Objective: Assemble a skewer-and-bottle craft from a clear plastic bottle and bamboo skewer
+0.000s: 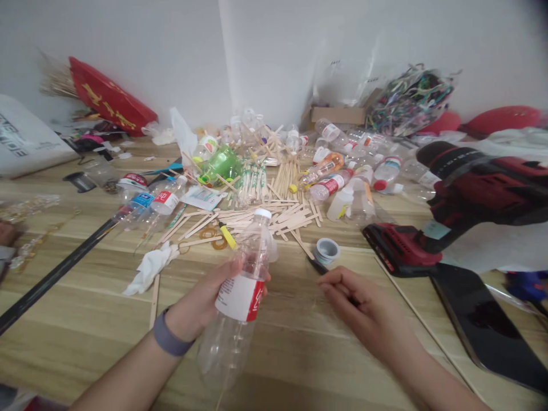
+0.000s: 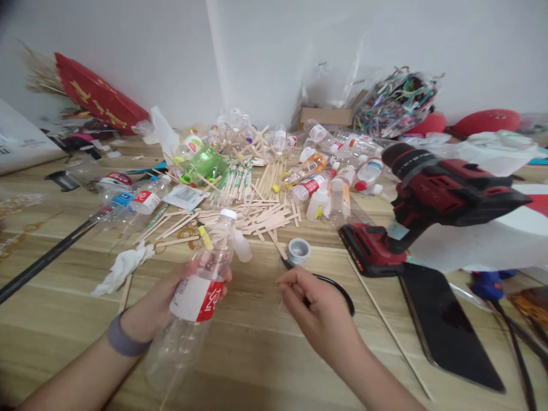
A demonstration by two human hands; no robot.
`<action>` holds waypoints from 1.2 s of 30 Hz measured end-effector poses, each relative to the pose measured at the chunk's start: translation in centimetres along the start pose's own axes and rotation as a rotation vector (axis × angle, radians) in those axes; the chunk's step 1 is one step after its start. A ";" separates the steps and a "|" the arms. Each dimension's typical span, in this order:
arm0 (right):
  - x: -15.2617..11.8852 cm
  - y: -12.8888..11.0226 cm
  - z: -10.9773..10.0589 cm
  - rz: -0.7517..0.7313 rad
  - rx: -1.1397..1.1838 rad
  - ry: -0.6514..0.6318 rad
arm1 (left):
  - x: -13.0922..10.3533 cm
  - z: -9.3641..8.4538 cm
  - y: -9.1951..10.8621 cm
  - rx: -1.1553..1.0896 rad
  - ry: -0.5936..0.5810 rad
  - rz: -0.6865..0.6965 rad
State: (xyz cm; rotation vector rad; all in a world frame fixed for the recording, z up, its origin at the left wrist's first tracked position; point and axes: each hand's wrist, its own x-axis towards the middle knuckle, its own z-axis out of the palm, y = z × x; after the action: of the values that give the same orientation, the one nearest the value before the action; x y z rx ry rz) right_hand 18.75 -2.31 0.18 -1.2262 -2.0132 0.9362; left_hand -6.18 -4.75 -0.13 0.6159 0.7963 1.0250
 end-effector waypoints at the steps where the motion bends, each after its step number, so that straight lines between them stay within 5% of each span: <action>1: 0.0 0.4 -0.3 0.022 0.004 0.011 | 0.0 0.0 0.0 -0.003 0.001 0.001; 9: 0.4 3.3 -2.5 0.174 0.111 0.194 | -0.5 -0.2 0.7 -0.128 0.007 -0.009; 15: 0.4 3.3 -3.3 0.278 0.220 0.381 | -1.1 -1.1 1.9 -0.116 0.085 0.071; 36: -0.3 -2.4 2.1 -0.050 0.054 -0.052 | -0.8 0.4 -0.1 0.009 -0.138 -0.083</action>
State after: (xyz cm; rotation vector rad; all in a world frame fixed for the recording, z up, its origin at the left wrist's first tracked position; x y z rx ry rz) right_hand 16.04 -3.85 0.84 -1.1284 -2.0361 1.0015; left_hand -6.05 -5.58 0.29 0.6492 0.6993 0.8938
